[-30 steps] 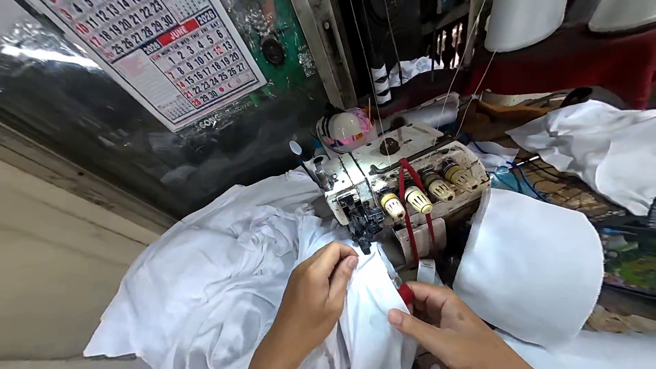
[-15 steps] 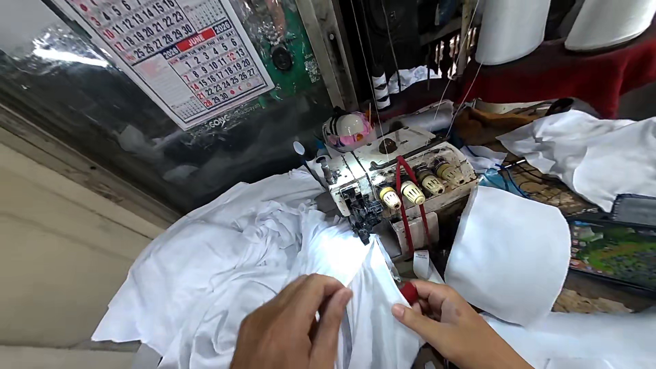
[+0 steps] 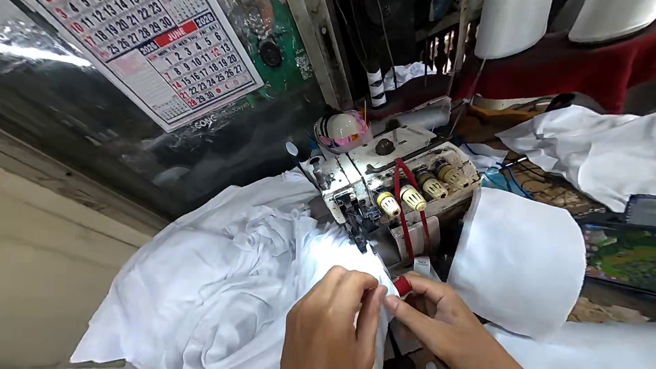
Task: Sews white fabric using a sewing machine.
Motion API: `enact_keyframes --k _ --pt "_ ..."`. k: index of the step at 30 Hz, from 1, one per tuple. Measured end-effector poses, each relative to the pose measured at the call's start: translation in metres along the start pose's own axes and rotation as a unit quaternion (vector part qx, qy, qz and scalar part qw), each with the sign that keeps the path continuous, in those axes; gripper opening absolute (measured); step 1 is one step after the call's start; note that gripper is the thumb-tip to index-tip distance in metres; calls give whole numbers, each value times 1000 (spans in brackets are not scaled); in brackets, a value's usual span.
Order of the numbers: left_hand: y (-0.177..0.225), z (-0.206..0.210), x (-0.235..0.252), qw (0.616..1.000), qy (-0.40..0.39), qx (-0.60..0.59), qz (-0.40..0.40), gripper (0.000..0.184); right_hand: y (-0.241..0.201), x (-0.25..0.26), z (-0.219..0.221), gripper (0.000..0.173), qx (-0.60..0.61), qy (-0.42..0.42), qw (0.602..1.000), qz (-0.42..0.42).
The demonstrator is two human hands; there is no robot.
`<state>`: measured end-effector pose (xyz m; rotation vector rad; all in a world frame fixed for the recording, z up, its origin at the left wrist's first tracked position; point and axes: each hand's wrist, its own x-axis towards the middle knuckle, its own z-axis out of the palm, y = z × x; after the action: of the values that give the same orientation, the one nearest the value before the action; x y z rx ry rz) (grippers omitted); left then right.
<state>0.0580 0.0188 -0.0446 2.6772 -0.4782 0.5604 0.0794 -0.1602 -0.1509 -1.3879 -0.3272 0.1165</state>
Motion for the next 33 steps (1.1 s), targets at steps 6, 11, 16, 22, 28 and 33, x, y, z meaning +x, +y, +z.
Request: enact_keyframes --k 6,11,16,22,28,33 --pt "4 15 -16 999 -28 -14 -13 21 -9 -6 -2 19 53 -24 998 36" --pt "6 17 -10 999 -17 -22 -16 21 -13 -5 3 16 63 -9 997 35" --pt "6 34 8 997 28 70 -19 22 3 6 22 14 -33 53 996 -59" --pt "-26 3 11 998 46 6 -50 29 -24 -3 54 32 -284 -93 954 -34" --pt "-53 13 -13 986 21 71 -147 38 -12 0 37 34 -216 -116 970 -12" --pt "-8 8 -36 998 -6 -4 -65 20 -21 -6 27 32 -64 -3 998 -23"
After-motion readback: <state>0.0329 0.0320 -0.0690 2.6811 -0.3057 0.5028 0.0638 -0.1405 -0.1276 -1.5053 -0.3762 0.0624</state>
